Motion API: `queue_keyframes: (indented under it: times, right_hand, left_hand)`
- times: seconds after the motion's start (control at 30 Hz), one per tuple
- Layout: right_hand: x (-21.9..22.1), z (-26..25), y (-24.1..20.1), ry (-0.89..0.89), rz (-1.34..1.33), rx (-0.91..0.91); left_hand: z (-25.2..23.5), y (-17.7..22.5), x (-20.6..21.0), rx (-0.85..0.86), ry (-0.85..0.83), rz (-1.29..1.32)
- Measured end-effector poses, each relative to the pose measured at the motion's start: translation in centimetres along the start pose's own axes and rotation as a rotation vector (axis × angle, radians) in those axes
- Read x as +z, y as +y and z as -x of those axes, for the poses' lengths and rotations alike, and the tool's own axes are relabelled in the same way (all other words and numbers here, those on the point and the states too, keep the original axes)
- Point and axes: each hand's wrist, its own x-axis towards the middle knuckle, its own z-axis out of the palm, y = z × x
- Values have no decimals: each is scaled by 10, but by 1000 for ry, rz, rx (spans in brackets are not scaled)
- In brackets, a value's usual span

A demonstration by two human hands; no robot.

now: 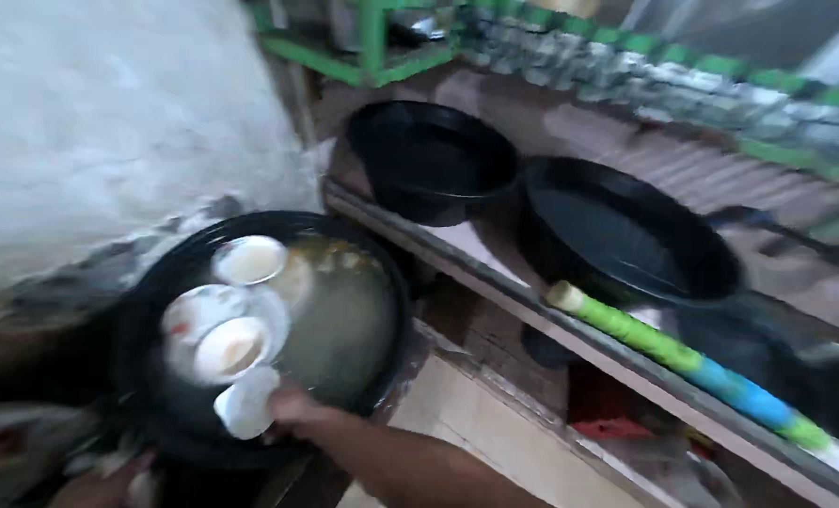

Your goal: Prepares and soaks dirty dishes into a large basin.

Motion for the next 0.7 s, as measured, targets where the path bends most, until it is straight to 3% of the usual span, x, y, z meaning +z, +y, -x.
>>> queue_keyframes:
  times: [0.1,0.2,0.27,0.4,0.53,0.7]
  right_hand:
    - [39,9,-20,-166,-160,45]
    - [86,19,-50,-187,112,-86]
    - [111,30,-78,-134,373,-203]
    - [139,54,-118,-39,677,-472]
    - [117,50,-107,97,781,-562]
    - [40,29,-45,234,845,-359]
  left_hand:
    - [25,25,5,-26,8,84]
    - [33,30,-6,-7,30,-315]
    - [40,40,-23,-98,-18,-543]
    - [46,41,-48,-115,49,-302]
    - [47,29,-52,-50,240,100]
    - [86,95,-37,143,341,174]
